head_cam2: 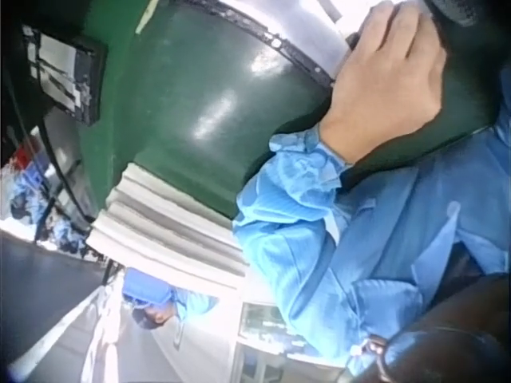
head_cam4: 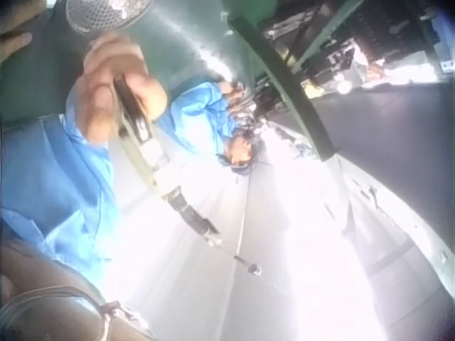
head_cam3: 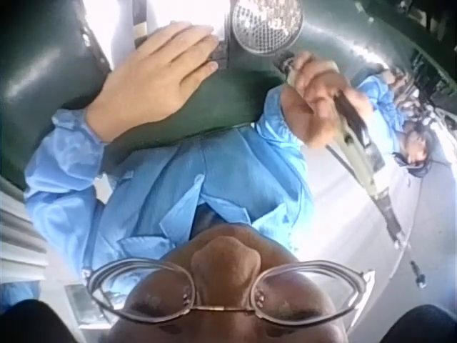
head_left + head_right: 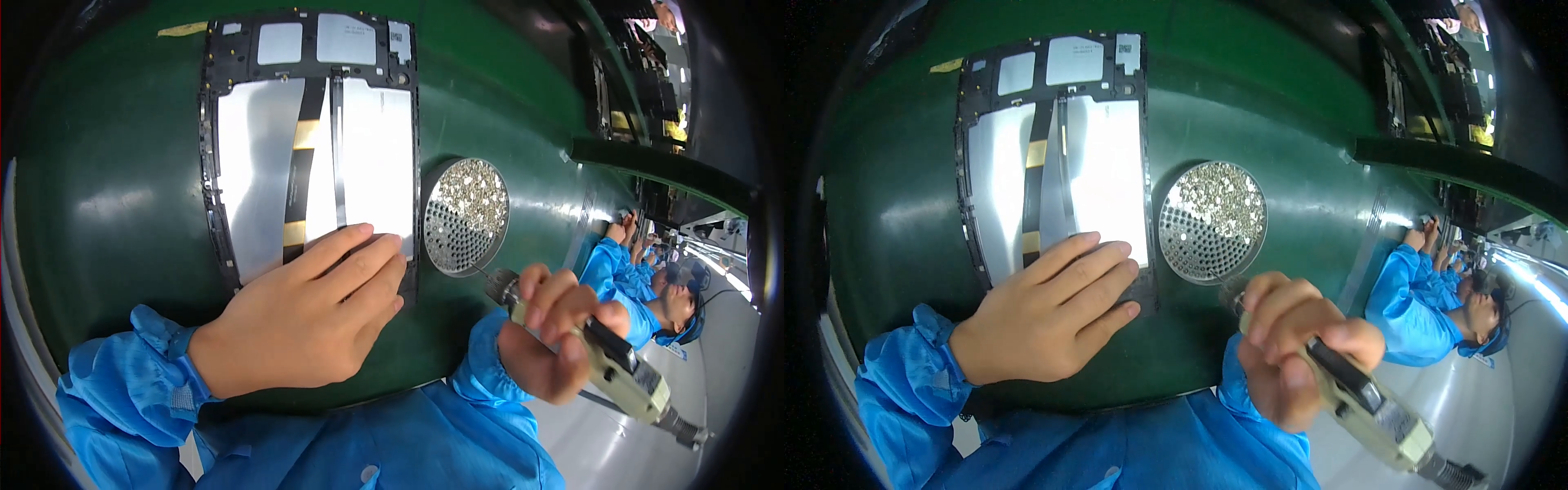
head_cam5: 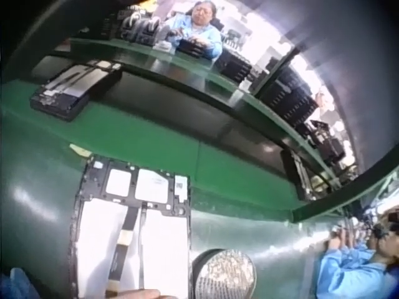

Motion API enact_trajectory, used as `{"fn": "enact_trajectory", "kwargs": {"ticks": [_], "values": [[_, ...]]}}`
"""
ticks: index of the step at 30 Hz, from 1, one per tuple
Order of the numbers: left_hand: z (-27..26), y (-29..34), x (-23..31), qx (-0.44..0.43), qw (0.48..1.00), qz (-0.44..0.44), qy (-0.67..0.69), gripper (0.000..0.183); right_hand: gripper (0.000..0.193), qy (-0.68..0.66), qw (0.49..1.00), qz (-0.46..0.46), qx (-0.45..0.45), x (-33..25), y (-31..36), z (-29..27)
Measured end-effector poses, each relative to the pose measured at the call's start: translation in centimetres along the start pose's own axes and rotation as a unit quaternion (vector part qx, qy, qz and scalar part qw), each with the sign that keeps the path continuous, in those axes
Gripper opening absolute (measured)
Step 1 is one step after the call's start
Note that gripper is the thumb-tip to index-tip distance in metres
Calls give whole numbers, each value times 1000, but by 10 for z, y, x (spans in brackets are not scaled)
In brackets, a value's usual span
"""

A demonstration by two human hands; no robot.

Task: Assembling internal components of a tablet using an electric screwdriver on a factory production line.

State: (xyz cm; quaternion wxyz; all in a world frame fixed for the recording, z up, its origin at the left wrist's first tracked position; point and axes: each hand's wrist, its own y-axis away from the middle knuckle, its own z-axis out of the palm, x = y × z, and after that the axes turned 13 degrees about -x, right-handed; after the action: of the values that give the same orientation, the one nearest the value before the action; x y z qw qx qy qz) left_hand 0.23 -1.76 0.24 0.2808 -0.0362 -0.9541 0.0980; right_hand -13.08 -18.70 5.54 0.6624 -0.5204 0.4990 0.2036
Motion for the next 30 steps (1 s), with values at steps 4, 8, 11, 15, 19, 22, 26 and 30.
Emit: {"fn": "enact_trajectory", "kwargs": {"ticks": [4,8,11,15,19,22,26,30], "values": [[2,-3,-1,14,999,-11,38,22,33,10,999,22,-42,-15,9,9],[0,-2,-2,11,999,-13,47,24,33,-23,993,37,-108,-11,9,17],[0,-1,-2,20,998,-14,54,24,31,-19,991,40,-125,-10,8,21],[-2,-1,0,16,999,-8,32,24,30,-27,992,41,-119,-8,8,25],[0,-1,-1,23,999,-14,40,26,30,-28,991,44,-123,-8,10,25],[-1,0,-1,10,999,-6,41,27,30,-31,991,47,-123,-9,9,27],[-1,0,-2,9,999,-5,31,26,34,-33,990,51,-129,-6,10,27],[-3,-1,0,10,999,-11,34,27,35,-40,988,55,-140,-7,8,25]]}}
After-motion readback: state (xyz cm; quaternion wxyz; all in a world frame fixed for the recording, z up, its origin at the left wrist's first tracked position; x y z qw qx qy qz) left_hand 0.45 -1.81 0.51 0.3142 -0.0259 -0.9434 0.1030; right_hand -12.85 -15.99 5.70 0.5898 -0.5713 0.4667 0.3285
